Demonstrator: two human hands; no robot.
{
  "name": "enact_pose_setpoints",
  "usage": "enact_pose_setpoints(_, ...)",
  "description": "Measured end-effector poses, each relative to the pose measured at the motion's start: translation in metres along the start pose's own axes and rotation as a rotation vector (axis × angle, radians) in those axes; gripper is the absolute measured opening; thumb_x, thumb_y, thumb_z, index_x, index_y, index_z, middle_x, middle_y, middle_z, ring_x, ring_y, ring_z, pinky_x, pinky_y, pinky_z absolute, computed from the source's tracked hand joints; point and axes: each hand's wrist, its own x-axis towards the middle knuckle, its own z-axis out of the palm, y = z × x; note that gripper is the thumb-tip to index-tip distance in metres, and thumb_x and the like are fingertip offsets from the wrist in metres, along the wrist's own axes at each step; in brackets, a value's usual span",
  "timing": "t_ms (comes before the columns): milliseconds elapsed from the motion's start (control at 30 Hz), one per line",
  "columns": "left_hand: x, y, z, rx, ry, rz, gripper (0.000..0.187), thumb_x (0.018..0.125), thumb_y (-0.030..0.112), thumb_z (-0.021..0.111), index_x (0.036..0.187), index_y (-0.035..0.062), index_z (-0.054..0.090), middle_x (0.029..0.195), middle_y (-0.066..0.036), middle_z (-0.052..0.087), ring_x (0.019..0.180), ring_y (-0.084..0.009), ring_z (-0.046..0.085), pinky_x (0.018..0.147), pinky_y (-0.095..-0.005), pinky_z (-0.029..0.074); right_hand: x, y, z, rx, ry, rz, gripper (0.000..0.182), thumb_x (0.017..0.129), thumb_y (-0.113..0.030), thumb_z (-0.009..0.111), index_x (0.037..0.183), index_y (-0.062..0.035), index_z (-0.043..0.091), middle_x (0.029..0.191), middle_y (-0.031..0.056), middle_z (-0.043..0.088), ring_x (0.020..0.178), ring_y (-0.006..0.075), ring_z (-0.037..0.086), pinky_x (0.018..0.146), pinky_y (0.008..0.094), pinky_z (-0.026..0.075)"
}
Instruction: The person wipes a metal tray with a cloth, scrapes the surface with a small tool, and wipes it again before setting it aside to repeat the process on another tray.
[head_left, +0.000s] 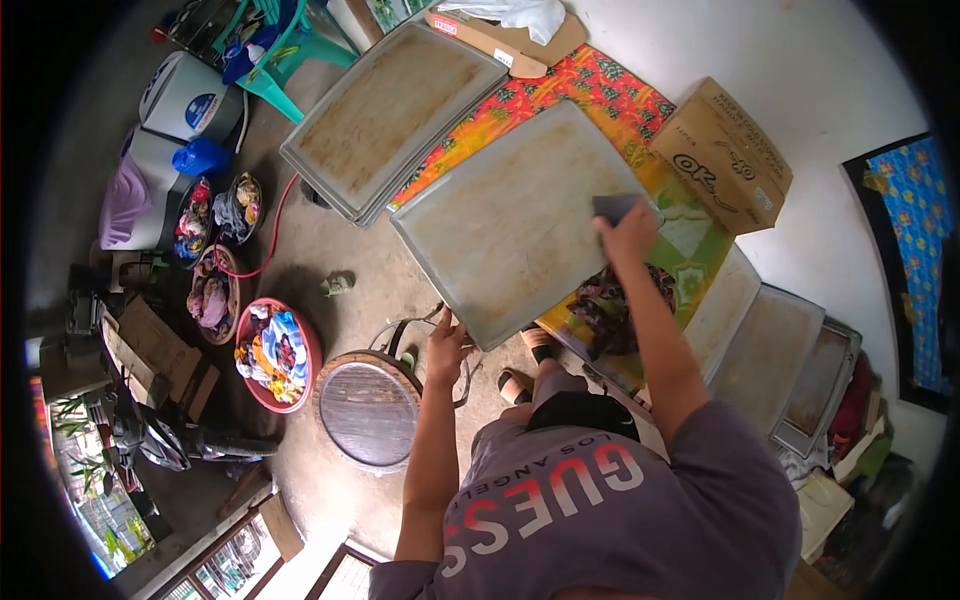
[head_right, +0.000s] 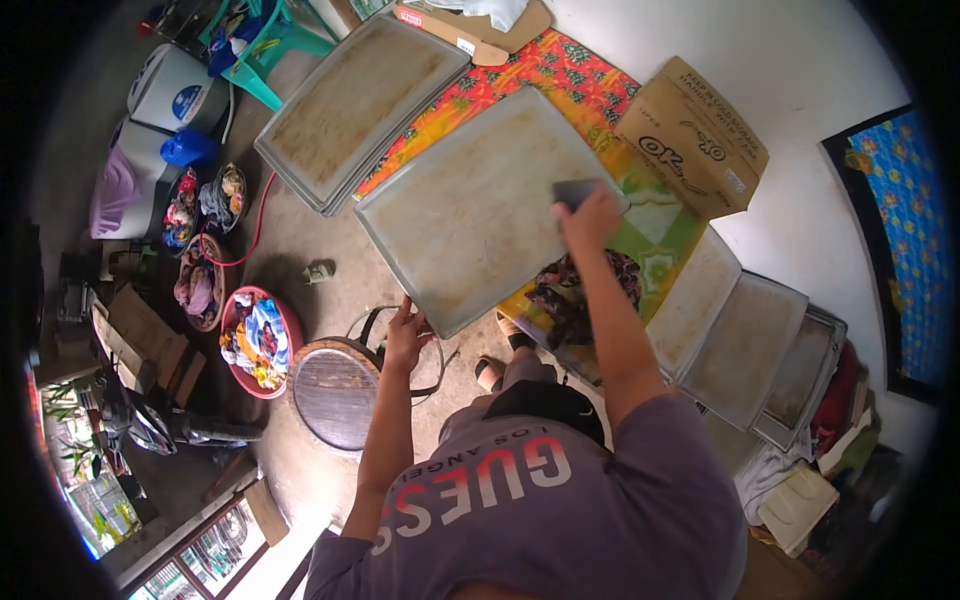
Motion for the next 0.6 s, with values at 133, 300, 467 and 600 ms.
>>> enact_pose_setpoints(133,0.003,0.002,0.001,0.0,0.002,-0.006,0.064,0.098,0.012,0.051,0.153,0.0104,0.018,0.097,-0.007,0.064,0.073,-0.0158,0.063,0.06,-0.0291,0.053,-0.042,-0.037,0.012,-0.005,-0.083,-0.185,0.081,0.062,-0.04,0.082,0.122,0.001,0.046,0.11,0.022,0.057,0.104,0.0388,0.055,0.089,0.0488,0.044)
enact_pose_setpoints(300,0.007,-0.002,-0.005,-0.007,-0.019,-0.009,0.058,0.098,0.012,0.051,0.15,0.0099,0.025,0.097,-0.006,0.065,0.074,-0.0151,0.063,0.061,-0.0288,0.053,-0.086,-0.075,0.022,0.039,-0.3,-0.2,0.085,0.064,-0.041,0.082,0.128,0.0003,0.044,0.114,0.0219,0.056,0.108,0.0383,0.055,0.092,0.0483,0.042)
enact_pose_setpoints(467,0.005,-0.006,-0.006,-0.055,-0.011,0.011,0.062,0.097,0.013,0.053,0.151,0.0082,0.023,0.093,-0.007,0.064,0.073,-0.0151,0.062,0.062,-0.0282,0.052,-0.016,-0.043,0.018,-0.069,-0.032,-0.134,0.086,0.064,-0.039,0.083,0.128,0.0011,0.043,0.115,0.0209,0.056,0.107,0.0377,0.055,0.092,0.0465,0.042)
enact_pose_setpoints(600,0.002,-0.004,-0.006,-0.089,-0.014,-0.027,0.064,0.096,0.011,0.052,0.151,0.0063,0.021,0.094,-0.007,0.064,0.076,-0.0158,0.062,0.064,-0.0295,0.053,-0.129,-0.096,0.044,-0.055,-0.318,-0.441,0.097,0.061,-0.046,0.084,0.137,-0.007,0.038,0.117,0.0193,0.054,0.111,0.0359,0.052,0.095,0.0513,0.038)
